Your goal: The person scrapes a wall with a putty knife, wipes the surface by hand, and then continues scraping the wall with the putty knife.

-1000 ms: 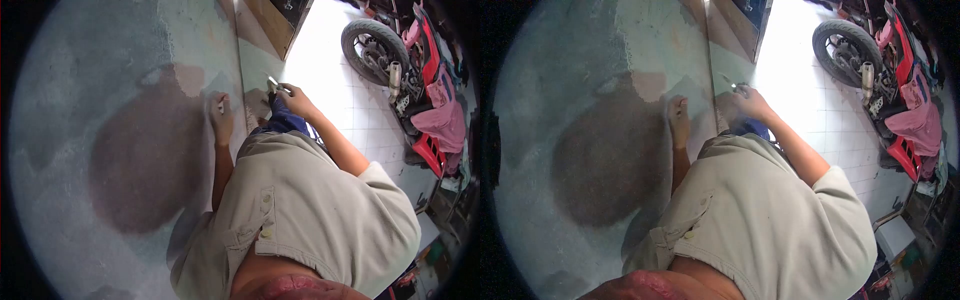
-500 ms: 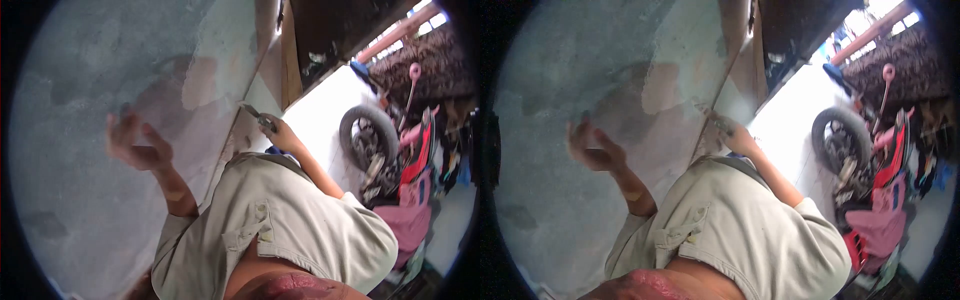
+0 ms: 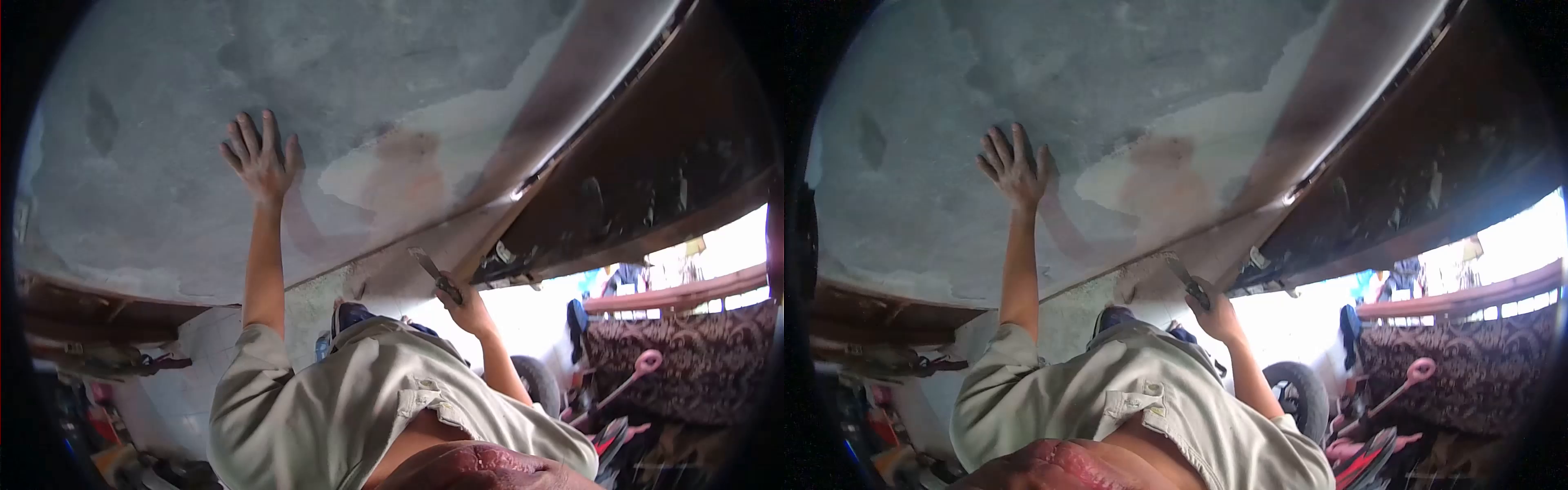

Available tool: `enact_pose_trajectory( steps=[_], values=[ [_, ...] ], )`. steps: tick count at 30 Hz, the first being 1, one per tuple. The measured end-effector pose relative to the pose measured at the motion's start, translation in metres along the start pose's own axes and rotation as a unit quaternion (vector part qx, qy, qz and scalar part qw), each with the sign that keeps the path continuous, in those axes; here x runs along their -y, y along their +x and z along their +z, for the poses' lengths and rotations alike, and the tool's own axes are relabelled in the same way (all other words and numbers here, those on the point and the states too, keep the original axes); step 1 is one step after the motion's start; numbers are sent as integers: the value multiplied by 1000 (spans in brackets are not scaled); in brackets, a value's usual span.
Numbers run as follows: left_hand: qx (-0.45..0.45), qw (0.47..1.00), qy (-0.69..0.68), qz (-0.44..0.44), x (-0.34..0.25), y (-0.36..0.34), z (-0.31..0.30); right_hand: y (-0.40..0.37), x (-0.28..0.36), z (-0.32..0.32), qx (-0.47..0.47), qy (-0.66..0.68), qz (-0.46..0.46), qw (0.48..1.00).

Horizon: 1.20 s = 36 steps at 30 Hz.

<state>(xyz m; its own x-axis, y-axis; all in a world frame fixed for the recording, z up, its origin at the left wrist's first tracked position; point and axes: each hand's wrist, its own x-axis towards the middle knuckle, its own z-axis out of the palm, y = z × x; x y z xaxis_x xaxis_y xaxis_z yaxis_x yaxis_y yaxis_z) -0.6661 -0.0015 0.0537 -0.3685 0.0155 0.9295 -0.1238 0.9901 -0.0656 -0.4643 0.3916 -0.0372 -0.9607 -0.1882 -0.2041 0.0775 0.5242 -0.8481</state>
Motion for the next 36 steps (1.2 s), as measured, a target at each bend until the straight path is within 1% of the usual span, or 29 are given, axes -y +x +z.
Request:
enact_pose_trajectory(
  steps=[1, 3, 5, 7, 8, 9, 10, 11, 13, 14, 15, 16, 17, 18, 19, 20, 21, 23, 24, 25, 27, 28, 29, 30, 31, 32, 33, 34, 36],
  values=[
    [-10, 1000, 13, -5, 2, 10, -7, 2, 10, -4, -6, 17, -9, 1000],
    [-22, 1000, -18, -14, 5, 37, -20, 8, 17, -4, -16, 55, -20, 998],
    [-64, 998, 2, -19, 3, 96, -32, 15, 19, -3, -22, 80, -39, 996],
    [-132, 991, -16, 14, -3, 159, -47, 18, 17, 2, -25, 103, -40, 994],
    [-128, 992, -13, 8, -10, 184, -54, 19, 20, 2, -20, 98, -38, 994],
    [-156, 987, -21, 8, -20, 204, -60, 20, 23, 1, -2, 98, -24, 995],
    [-186, 982, -28, 7, -28, 212, -61, 21, 26, 0, 16, 96, -12, 995],
    [-189, 982, -19, 0, -33, 212, -65, 24, 29, -2, 22, 88, -18, 996],
    [-55, 998, 2, -28, -31, 211, -79, 27, 34, -3, 51, 87, 3, 995],
    [-34, 999, -3, -31, -28, 208, -77, 29, 35, -4, 58, 89, -8, 994],
    [-37, 999, 13, -37, -26, 206, -77, 32, 36, -3, 71, 84, -18, 994],
    [-24, 999, 0, -29, -24, 204, -77, 34, 38, -1, 51, 85, -30, 995],
    [-8, 1000, -15, -22, -21, 201, -76, 36, 41, 0, 30, 87, -38, 995],
    [-6, 1000, -5, -30, -17, 195, -74, 38, 47, -2, 36, 83, -35, 995],
    [2, 1000, -25, -10, -13, 189, -69, 41, 50, -1, 48, 75, -34, 995],
    [15, 999, -48, 9, -9, 177, -64, 42, 53, -1, 31, 61, -87, 994],
    [26, 999, -46, -3, -7, 159, -57, 40, 54, -2, 15, 47, -136, 990],
    [-20, 999, -20, 28, -5, 104, -41, 38, 60, -6, 41, 28, -98, 994],
    [7, 999, -36, 22, -6, 66, -35, 36, 60, -7, 58, 17, -69, 996],
    [80, 996, -17, 26, -6, 19, -28, 34, 57, -7, 77, 4, -55, 996],
    [231, 973, -13, 24, -6, -89, -31, 29, 50, -4, 50, 61, -92, 993],
    [305, 952, -27, 19, -9, -153, -44, 24, 47, -4, 59, 83, -93, 990],
    [407, 907, -100, -43, -4, -239, -55, 17, 47, -5, 73, 76, -85, 991],
    [652, 737, -77, -162, -13, -307, -81, 11, 50, -6, 79, 67, -56, 993],
    [740, 560, -100, -359, -23, -353, -121, 4, 51, -8, 86, 57, -24, 994],
    [715, 530, -261, -374, -19, -474, -139, 0, 50, -9, 93, 39, 10, 995],
    [683, 348, -189, -614, -33, -630, -149, -5, 45, -10, 107, 30, 20, 994],
    [682, 334, -186, -624, -44, -656, -168, -8, 39, -11, 110, 17, 30, 993],
    [666, 285, -216, -655, -76, -691, -239, -12, 33, -14, 118, -5, 36, 992]
  ],
)
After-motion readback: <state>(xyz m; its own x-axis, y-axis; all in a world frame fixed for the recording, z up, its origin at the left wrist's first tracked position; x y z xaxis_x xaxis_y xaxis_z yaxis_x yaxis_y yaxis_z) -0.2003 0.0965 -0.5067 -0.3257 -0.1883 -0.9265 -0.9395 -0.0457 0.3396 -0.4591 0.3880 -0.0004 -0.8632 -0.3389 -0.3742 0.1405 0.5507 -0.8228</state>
